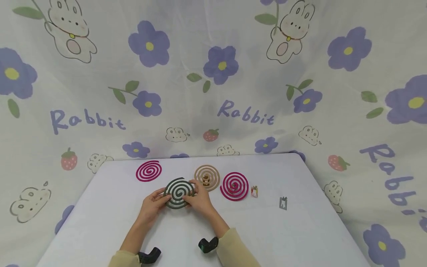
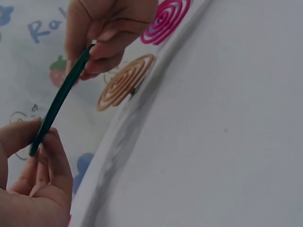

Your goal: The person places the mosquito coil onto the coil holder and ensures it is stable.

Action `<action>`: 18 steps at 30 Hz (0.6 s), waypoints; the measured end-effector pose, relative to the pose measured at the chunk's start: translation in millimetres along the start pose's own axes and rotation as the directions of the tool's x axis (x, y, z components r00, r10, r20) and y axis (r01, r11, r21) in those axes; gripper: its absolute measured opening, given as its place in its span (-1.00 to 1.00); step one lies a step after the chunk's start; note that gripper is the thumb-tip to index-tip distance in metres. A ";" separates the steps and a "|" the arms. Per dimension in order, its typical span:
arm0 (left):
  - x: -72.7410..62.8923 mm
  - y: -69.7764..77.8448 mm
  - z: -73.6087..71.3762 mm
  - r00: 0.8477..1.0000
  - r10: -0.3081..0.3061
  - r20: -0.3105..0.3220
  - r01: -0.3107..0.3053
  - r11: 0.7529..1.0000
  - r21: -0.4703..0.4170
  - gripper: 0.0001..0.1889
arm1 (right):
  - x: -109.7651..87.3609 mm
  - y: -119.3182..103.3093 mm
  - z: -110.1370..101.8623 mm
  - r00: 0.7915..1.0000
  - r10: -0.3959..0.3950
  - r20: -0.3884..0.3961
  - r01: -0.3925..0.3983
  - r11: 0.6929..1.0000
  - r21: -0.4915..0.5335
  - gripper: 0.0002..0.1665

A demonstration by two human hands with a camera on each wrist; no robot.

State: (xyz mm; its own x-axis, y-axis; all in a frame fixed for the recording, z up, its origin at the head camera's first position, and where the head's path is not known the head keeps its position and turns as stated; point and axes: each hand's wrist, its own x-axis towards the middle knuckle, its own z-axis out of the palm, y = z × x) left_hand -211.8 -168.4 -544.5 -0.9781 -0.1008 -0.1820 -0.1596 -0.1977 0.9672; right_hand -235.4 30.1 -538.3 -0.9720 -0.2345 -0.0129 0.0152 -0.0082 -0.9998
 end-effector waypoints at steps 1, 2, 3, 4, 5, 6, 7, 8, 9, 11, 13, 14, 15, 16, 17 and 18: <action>-1.1 -0.9 1.6 1.000 -0.009 0.002 0.009 1.000 -0.017 -0.47 | -1.6 0.0 -0.6 1.000 0.003 -0.006 -0.002 1.000 0.008 -0.23; -1.9 -1.9 3.1 1.000 -0.011 0.010 0.011 1.000 -0.027 -0.45 | -3.6 -0.7 -1.2 1.000 0.001 -0.016 -0.001 1.000 0.014 -0.24; -3.1 -2.7 4.6 1.000 -0.017 0.022 0.018 0.999 -0.035 -0.43 | -5.4 -1.4 -1.7 1.000 -0.004 -0.025 0.004 1.000 0.019 -0.25; -3.4 -3.3 6.0 0.999 -0.020 0.033 0.022 0.999 -0.044 -0.41 | -6.0 -2.2 -2.1 0.999 -0.004 -0.033 0.005 1.000 0.022 -0.26; -4.1 -3.8 7.4 0.999 -0.022 0.045 0.024 0.998 -0.056 -0.39 | -6.8 -3.1 -2.5 0.999 -0.012 -0.038 0.013 1.000 0.026 -0.26; -4.8 -4.3 8.7 0.998 -0.023 0.055 0.027 0.998 -0.063 -0.38 | -7.6 -4.3 -2.9 0.999 -0.016 -0.041 0.017 1.000 0.023 -0.27; -5.8 -4.7 10.0 0.998 -0.022 0.064 0.027 0.997 -0.069 -0.36 | -8.3 -5.4 -3.5 0.999 -0.020 -0.042 0.021 1.000 0.020 -0.28; -6.9 -5.0 11.5 0.997 -0.020 0.070 0.024 0.998 -0.066 -0.35 | -9.2 -6.8 -4.2 0.999 -0.024 -0.041 0.024 1.000 0.018 -0.28; -7.6 -5.5 13.1 0.997 -0.018 0.071 0.023 0.997 -0.071 -0.34 | -10.4 -8.7 -5.1 0.999 -0.025 -0.037 0.026 0.999 0.020 -0.29; -7.1 -6.2 17.4 0.998 -0.007 0.066 0.013 0.997 -0.082 -0.35 | -13.6 -14.8 -7.2 0.999 -0.035 -0.030 0.036 0.999 0.029 -0.29; -5.5 -7.5 22.3 0.998 0.001 0.070 0.005 0.996 -0.089 -0.37 | -18.1 -21.0 -10.2 0.999 -0.033 -0.034 0.034 0.999 0.040 -0.27; -4.1 -8.3 24.9 0.997 -0.003 0.071 0.010 0.995 -0.100 -0.39 | -20.4 -23.5 -11.8 0.999 -0.027 -0.041 0.029 0.999 0.046 -0.25; -2.9 -9.1 27.4 0.997 -0.008 0.073 0.016 0.994 -0.111 -0.41 | -22.4 -25.2 -13.4 0.999 -0.020 -0.047 0.022 0.998 0.053 -0.24; -1.9 -9.7 29.7 0.997 -0.013 0.075 0.022 0.993 -0.115 -0.43 | -24.2 -26.3 -14.7 0.998 -0.016 -0.055 0.020 0.998 0.056 -0.23; -1.3 -10.2 31.7 0.997 -0.017 0.077 0.026 0.993 -0.117 -0.44 | -25.7 -26.3 -15.9 0.998 -0.012 -0.061 0.016 0.998 0.057 -0.21; -1.3 -10.5 33.3 0.997 -0.020 0.077 0.030 0.992 -0.120 -0.46 | -26.0 -24.5 -17.0 0.998 0.000 -0.066 0.004 0.998 0.062 -0.20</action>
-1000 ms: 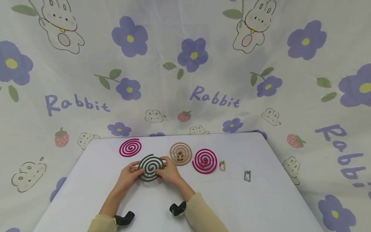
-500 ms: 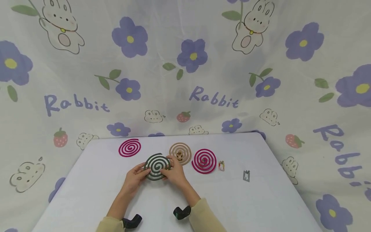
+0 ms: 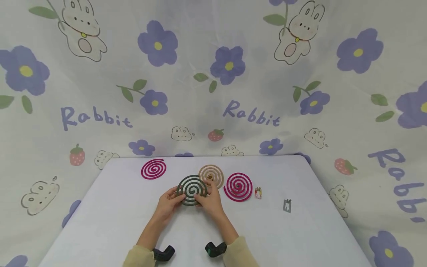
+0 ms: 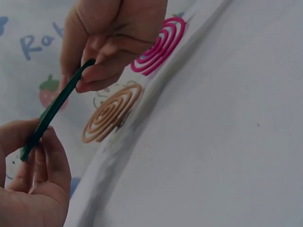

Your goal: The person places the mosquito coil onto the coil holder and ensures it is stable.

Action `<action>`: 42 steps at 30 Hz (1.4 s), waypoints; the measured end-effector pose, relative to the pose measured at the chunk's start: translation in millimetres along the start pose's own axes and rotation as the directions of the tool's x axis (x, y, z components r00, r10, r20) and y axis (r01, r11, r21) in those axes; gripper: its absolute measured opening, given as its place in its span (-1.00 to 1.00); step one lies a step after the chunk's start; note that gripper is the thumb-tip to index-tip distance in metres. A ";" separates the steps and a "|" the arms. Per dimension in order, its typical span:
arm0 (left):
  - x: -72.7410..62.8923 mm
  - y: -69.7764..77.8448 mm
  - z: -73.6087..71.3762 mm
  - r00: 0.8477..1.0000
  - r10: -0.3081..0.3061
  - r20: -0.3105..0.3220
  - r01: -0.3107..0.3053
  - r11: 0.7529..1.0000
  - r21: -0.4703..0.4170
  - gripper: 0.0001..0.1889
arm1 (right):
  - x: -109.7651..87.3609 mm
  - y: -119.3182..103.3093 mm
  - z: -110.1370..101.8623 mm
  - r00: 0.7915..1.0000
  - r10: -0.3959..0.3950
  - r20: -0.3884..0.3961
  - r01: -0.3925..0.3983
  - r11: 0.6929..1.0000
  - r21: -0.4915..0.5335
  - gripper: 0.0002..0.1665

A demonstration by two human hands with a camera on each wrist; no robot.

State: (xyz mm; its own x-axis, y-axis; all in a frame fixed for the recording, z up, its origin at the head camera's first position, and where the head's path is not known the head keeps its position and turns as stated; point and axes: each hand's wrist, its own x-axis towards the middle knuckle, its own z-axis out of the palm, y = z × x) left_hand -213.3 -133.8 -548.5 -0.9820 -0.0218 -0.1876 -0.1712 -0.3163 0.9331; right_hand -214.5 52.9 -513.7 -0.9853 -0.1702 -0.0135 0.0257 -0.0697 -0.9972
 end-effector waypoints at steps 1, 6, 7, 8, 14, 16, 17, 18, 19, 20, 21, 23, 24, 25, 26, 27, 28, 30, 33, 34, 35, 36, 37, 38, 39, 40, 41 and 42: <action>0.6 -0.7 2.2 1.000 -0.007 -0.005 0.007 1.000 -0.003 -0.48 | 0.2 2.9 -1.9 1.000 0.008 -0.007 -0.008 1.000 0.004 -0.18; 1.1 -0.7 10.4 1.000 0.000 -0.002 0.000 1.000 -0.014 -0.52 | 4.2 18.9 -7.9 1.000 0.016 -0.024 -0.016 1.000 0.014 -0.23; 1.5 -1.0 11.7 1.000 -0.003 0.005 0.003 1.000 -0.022 -0.51 | 3.6 20.3 -8.8 0.999 0.015 -0.028 -0.014 1.000 0.012 -0.27; 1.6 -1.0 13.3 1.000 -0.008 0.012 0.008 1.000 -0.029 -0.51 | 2.9 21.3 -10.2 0.999 0.014 -0.031 -0.013 1.000 0.015 -0.31; 1.6 -7.1 22.5 0.999 -0.019 0.036 0.020 1.000 -0.019 -0.52 | -3.0 18.5 -21.6 0.998 0.051 -0.025 -0.050 0.998 0.023 -0.37; 1.6 -10.0 24.7 0.999 -0.011 0.051 0.011 1.000 -0.008 -0.52 | -2.3 22.3 -25.6 0.997 0.066 -0.035 -0.066 0.998 0.011 -0.34; 1.4 -10.7 25.8 0.998 -0.009 0.062 0.010 1.000 -0.005 -0.52 | -2.6 23.2 -27.2 0.997 0.066 -0.038 -0.066 0.998 0.006 -0.33; 1.3 -11.1 27.2 0.997 -0.010 0.070 0.010 1.000 -0.006 -0.52 | -3.0 23.5 -28.9 0.997 0.072 -0.040 -0.071 0.997 0.006 -0.33; 1.5 -11.6 28.1 0.997 -0.007 0.082 0.007 1.000 -0.002 -0.52 | -3.5 23.5 -30.3 0.996 0.078 -0.044 -0.077 0.997 0.006 -0.34; 1.4 -12.0 29.1 0.996 -0.011 0.090 0.012 1.000 -0.005 -0.52 | -4.3 23.6 -31.8 0.995 0.086 -0.049 -0.086 0.996 0.006 -0.36; 1.2 -12.4 30.2 0.995 -0.015 0.098 0.015 1.000 -0.002 -0.52 | -5.2 23.7 -33.2 0.994 0.094 -0.053 -0.093 0.996 0.008 -0.38; 1.2 -12.9 32.5 0.993 -0.020 0.117 0.019 1.000 0.009 -0.51 | -7.3 23.5 -36.1 0.993 0.102 -0.056 -0.101 0.995 0.017 -0.40; 1.1 -13.0 34.0 0.992 -0.020 0.126 0.018 1.000 0.016 -0.51 | -8.5 23.1 -37.7 0.992 0.112 -0.061 -0.111 0.994 0.023 -0.41; 1.2 -13.5 35.4 0.991 -0.022 0.134 0.020 1.000 0.020 -0.50 | -9.9 22.5 -39.3 0.991 0.114 -0.063 -0.113 0.993 0.028 -0.40; 1.2 -13.9 37.0 0.990 -0.028 0.138 0.026 0.999 0.020 -0.50 | -11.2 22.0 -40.9 0.991 0.115 -0.064 -0.113 0.993 0.034 -0.40; 1.1 -14.2 38.8 0.989 -0.028 0.143 0.024 0.999 0.025 -0.49 | -12.4 21.7 -42.6 0.992 0.113 -0.064 -0.111 0.993 0.039 -0.40; 1.1 -14.5 40.8 0.988 -0.025 0.149 0.021 0.999 0.028 -0.49 | -13.5 21.3 -44.4 0.991 0.115 -0.065 -0.112 0.993 0.047 -0.40; 0.8 -14.9 45.2 0.987 -0.021 0.159 0.018 1.000 0.021 -0.50 | -15.3 20.8 -48.3 0.991 0.121 -0.065 -0.117 0.991 0.060 -0.38; 0.5 -16.0 52.2 0.984 -0.027 0.177 0.027 1.000 0.003 -0.50 | -18.6 19.1 -54.3 0.991 0.114 -0.066 -0.110 0.992 0.064 -0.38; 0.1 -16.0 54.6 0.982 -0.029 0.186 0.030 1.000 -0.003 -0.51 | -19.6 18.2 -56.3 0.991 0.116 -0.072 -0.111 0.992 0.065 -0.38; -0.4 -16.1 56.9 0.980 -0.026 0.196 0.027 1.000 -0.007 -0.51 | -20.3 17.4 -58.3 0.991 0.112 -0.074 -0.107 0.992 0.060 -0.38; -0.5 -16.2 59.3 0.979 -0.028 0.202 0.032 0.999 -0.014 -0.50 | -20.8 16.8 -60.3 0.991 0.111 -0.077 -0.107 0.993 0.056 -0.38; -0.5 -16.5 61.8 0.978 -0.032 0.206 0.036 0.999 -0.018 -0.50 | -21.7 16.0 -62.1 0.991 0.106 -0.080 -0.103 0.994 0.048 -0.38; -0.3 -16.6 64.2 0.977 -0.031 0.210 0.035 0.999 -0.017 -0.49 | -21.8 15.8 -64.2 0.990 0.109 -0.087 -0.105 0.993 0.048 -0.38; 0.0 -17.0 66.7 0.977 -0.034 0.211 0.038 0.999 -0.017 -0.49 | -22.4 15.2 -66.3 0.990 0.108 -0.092 -0.104 0.993 0.047 -0.38; 0.4 -17.5 69.2 0.977 -0.036 0.211 0.041 0.999 -0.018 -0.49 | -23.0 14.8 -68.2 0.989 0.111 -0.097 -0.107 0.993 0.049 -0.39; 1.0 -18.1 71.8 0.977 -0.038 0.211 0.042 0.999 -0.016 -0.48 | -23.5 14.5 -70.2 0.988 0.113 -0.101 -0.108 0.993 0.049 -0.39; 1.7 -18.6 74.4 0.977 -0.046 0.206 0.050 0.999 -0.014 -0.48 | -24.3 14.3 -72.2 0.987 0.119 -0.109 -0.113 0.992 0.055 -0.40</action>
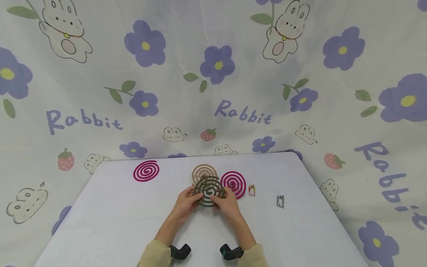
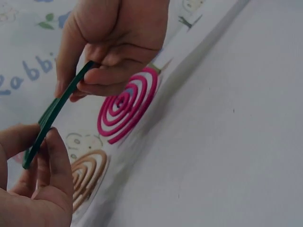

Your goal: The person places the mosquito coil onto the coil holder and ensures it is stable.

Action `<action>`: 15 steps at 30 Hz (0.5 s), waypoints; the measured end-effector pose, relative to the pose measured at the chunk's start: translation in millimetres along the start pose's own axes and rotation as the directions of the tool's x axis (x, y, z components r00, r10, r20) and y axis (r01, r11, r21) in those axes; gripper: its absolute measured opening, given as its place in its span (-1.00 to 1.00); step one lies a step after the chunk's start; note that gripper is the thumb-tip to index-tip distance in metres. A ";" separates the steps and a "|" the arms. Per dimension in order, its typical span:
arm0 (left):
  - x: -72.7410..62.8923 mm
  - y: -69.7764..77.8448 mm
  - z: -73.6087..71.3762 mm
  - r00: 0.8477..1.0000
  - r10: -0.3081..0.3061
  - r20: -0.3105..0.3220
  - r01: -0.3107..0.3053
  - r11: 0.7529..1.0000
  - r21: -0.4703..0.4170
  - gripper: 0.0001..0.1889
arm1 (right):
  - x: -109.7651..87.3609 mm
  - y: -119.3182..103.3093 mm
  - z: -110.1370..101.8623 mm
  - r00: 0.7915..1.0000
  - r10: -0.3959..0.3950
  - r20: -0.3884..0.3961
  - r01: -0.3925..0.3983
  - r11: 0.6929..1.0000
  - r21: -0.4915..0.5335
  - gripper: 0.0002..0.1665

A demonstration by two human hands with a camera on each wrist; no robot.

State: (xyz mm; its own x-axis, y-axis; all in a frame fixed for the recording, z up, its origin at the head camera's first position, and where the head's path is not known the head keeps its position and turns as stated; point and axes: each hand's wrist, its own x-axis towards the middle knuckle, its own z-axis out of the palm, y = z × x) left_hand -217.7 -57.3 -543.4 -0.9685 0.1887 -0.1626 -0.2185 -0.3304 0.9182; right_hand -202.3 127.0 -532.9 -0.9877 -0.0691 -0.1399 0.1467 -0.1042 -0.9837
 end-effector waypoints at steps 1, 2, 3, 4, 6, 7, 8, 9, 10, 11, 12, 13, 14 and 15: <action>0.8 -0.6 2.1 1.000 -0.003 -0.002 0.003 1.000 0.006 -0.48 | -0.6 -0.3 -1.8 1.000 0.006 -0.009 -0.006 1.000 0.003 -0.42; 1.6 -1.2 4.3 1.000 -0.007 -0.003 0.007 1.000 0.006 -0.48 | -1.1 -0.7 -3.6 1.000 0.014 -0.020 -0.014 1.000 0.009 -0.43; 2.3 -1.5 6.8 1.000 -0.008 0.000 0.008 1.000 0.009 -0.48 | -2.0 -1.4 -5.3 0.999 0.018 -0.033 -0.018 1.000 0.010 -0.45; 3.1 -1.9 9.2 1.000 -0.008 0.003 0.008 1.000 0.010 -0.48 | -2.4 -1.9 -6.9 0.999 0.023 -0.047 -0.023 1.000 0.011 -0.47; 4.9 -3.1 13.7 1.000 -0.006 0.011 0.006 1.000 0.008 -0.48 | -3.8 -3.4 -10.4 0.998 0.019 -0.064 -0.018 1.000 0.005 -0.48; 6.1 -3.4 16.0 1.000 -0.005 0.013 0.005 1.000 0.005 -0.49 | -4.1 -4.4 -12.1 0.997 0.019 -0.072 -0.019 1.000 0.003 -0.49; 7.2 -4.0 18.3 1.000 -0.004 0.016 0.003 1.000 0.002 -0.50 | -4.4 -4.9 -13.9 0.997 0.019 -0.080 -0.018 1.000 0.003 -0.49; 8.3 -4.8 20.3 1.000 -0.002 0.019 0.002 1.000 0.004 -0.51 | -4.7 -5.3 -15.8 0.996 0.017 -0.083 -0.017 1.000 0.000 -0.49; 9.2 -5.8 22.2 1.000 -0.006 0.018 0.006 1.000 0.001 -0.52 | -4.9 -5.6 -17.6 0.996 0.016 -0.084 -0.016 1.000 -0.002 -0.49; 9.9 -6.5 24.0 1.000 -0.004 0.020 0.004 1.000 0.004 -0.52 | -4.9 -5.2 -19.6 0.996 0.015 -0.085 -0.016 1.000 -0.006 -0.50; 10.6 -7.5 25.8 1.000 -0.009 0.017 0.009 1.000 0.004 -0.53 | -4.7 -4.6 -21.7 0.996 0.024 -0.090 -0.025 1.000 -0.006 -0.51; 10.9 -8.2 27.5 1.000 -0.011 0.017 0.011 1.000 0.009 -0.53 | -4.9 -4.2 -23.6 0.996 0.024 -0.089 -0.025 1.000 -0.011 -0.51; 11.3 -9.1 29.2 1.000 -0.014 0.014 0.014 1.000 0.011 -0.53 | -4.8 -3.4 -25.5 0.996 0.021 -0.090 -0.023 1.000 -0.016 -0.51; 11.9 -9.9 30.8 1.000 -0.015 0.015 0.015 1.000 0.015 -0.53 | -5.2 -3.2 -27.3 0.996 0.016 -0.087 -0.018 1.000 -0.020 -0.51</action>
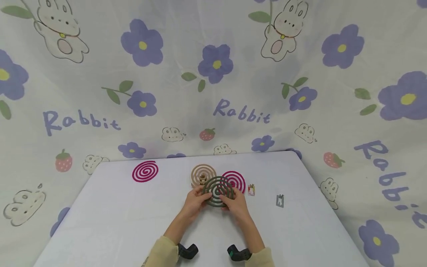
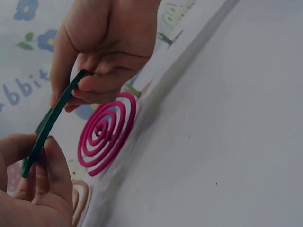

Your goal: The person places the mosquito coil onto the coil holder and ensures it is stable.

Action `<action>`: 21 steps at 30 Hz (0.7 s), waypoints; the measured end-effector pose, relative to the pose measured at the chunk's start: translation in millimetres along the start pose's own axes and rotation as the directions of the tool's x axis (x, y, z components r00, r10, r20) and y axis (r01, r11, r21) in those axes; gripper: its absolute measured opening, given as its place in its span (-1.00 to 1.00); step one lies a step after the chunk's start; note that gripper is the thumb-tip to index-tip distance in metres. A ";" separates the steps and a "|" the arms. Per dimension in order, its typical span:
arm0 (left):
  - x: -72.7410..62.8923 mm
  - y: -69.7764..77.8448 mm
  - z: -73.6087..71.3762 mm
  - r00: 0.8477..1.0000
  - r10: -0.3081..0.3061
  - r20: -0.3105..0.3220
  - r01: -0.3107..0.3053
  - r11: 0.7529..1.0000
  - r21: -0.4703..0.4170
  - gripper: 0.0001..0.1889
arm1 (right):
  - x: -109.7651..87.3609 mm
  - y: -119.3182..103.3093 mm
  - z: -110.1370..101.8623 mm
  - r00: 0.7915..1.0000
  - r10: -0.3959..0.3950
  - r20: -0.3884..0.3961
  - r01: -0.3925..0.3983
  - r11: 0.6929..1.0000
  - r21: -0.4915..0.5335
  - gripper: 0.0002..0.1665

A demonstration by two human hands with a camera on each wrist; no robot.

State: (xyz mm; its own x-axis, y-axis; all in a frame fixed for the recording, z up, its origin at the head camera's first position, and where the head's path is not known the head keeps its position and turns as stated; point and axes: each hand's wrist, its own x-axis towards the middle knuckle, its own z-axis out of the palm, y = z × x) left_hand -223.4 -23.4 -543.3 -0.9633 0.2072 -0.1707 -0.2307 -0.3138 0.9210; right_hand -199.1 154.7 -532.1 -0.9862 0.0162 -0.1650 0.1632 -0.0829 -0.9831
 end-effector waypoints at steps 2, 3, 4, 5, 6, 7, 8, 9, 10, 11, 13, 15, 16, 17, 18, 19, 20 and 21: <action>0.5 -1.2 2.8 1.000 0.000 -0.004 0.000 1.000 0.009 -0.52 | -0.3 0.6 -3.4 1.000 0.004 -0.006 -0.005 1.000 -0.007 -0.51; 0.7 -1.8 4.2 1.000 0.002 -0.005 -0.002 1.000 0.015 -0.51 | -0.9 0.2 -5.0 1.000 0.008 -0.006 -0.008 1.000 -0.006 -0.51; 0.9 -2.0 5.7 1.000 0.003 -0.003 -0.003 1.000 0.019 -0.51 | -1.9 -0.6 -6.4 1.000 0.011 -0.008 -0.011 1.000 -0.006 -0.50; 1.1 -2.1 7.4 1.000 0.004 0.001 -0.004 1.000 0.025 -0.51 | -2.8 -1.3 -8.1 1.000 0.011 -0.012 -0.011 1.000 -0.007 -0.51; 1.5 -2.1 9.1 1.000 0.006 0.010 -0.006 0.999 0.033 -0.50 | -3.6 -2.5 -9.8 1.000 0.014 -0.017 -0.014 1.000 -0.009 -0.52; 2.0 -1.6 11.3 1.000 0.005 0.015 -0.006 0.999 0.040 -0.50 | -4.1 -3.6 -11.9 1.000 0.020 -0.023 -0.021 1.000 -0.010 -0.52; 2.2 -0.9 13.7 1.000 0.008 0.021 -0.009 0.999 0.046 -0.50 | -4.8 -5.0 -13.9 1.000 0.017 -0.025 -0.018 1.000 -0.013 -0.53; 2.8 -0.1 16.0 1.000 0.008 0.026 -0.009 0.999 0.048 -0.51 | -5.5 -6.5 -15.8 0.999 0.016 -0.028 -0.016 1.000 -0.013 -0.54; 3.3 0.6 18.3 0.999 0.007 0.031 -0.009 0.999 0.051 -0.51 | -6.0 -7.8 -17.8 0.999 0.013 -0.031 -0.014 1.000 -0.017 -0.54; 3.8 1.6 20.9 0.999 0.009 0.034 -0.011 0.998 0.056 -0.51 | -6.0 -8.5 -20.1 0.999 0.009 -0.033 -0.010 1.000 -0.018 -0.55; 4.8 2.7 25.3 0.999 0.013 0.042 -0.016 0.998 0.058 -0.52 | -6.0 -9.1 -24.3 0.999 0.010 -0.038 -0.011 1.000 -0.023 -0.55; 5.7 3.4 29.3 0.999 0.011 0.049 -0.014 0.998 0.056 -0.52 | -5.8 -8.5 -28.2 0.999 0.015 -0.046 -0.016 0.999 -0.030 -0.51; 4.2 6.5 32.0 0.999 0.008 0.051 -0.011 0.998 0.061 -0.52 | -5.8 -7.9 -29.9 0.999 0.014 -0.049 -0.015 0.999 -0.034 -0.50; 4.6 7.5 34.1 0.999 0.004 0.051 -0.008 0.998 0.063 -0.52 | -5.9 -7.9 -31.4 0.998 0.013 -0.053 -0.015 0.999 -0.039 -0.51; 5.2 7.7 35.9 0.999 0.004 0.054 -0.007 0.998 0.067 -0.52 | -6.0 -8.0 -32.9 0.998 0.013 -0.057 -0.015 0.999 -0.043 -0.52; 6.2 8.4 37.8 0.999 0.000 0.053 -0.003 0.997 0.073 -0.52 | -6.2 -8.6 -34.2 0.998 0.009 -0.062 -0.012 0.999 -0.045 -0.52; 7.4 8.5 39.5 0.999 0.000 0.052 -0.005 0.996 0.086 -0.52 | -6.1 -9.2 -35.3 0.998 0.007 -0.068 -0.010 0.999 -0.047 -0.53; 8.2 9.1 41.2 0.999 0.001 0.052 -0.006 0.995 0.099 -0.53 | -6.2 -9.9 -36.6 0.997 0.003 -0.074 -0.007 0.999 -0.051 -0.54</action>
State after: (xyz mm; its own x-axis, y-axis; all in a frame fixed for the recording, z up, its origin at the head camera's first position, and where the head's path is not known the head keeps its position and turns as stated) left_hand -227.8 13.7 -521.9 -0.9551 0.2544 -0.1518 -0.2105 -0.2221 0.9520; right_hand -193.6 191.9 -524.3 -0.9807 0.0892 -0.1738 0.1716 -0.0321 -0.9846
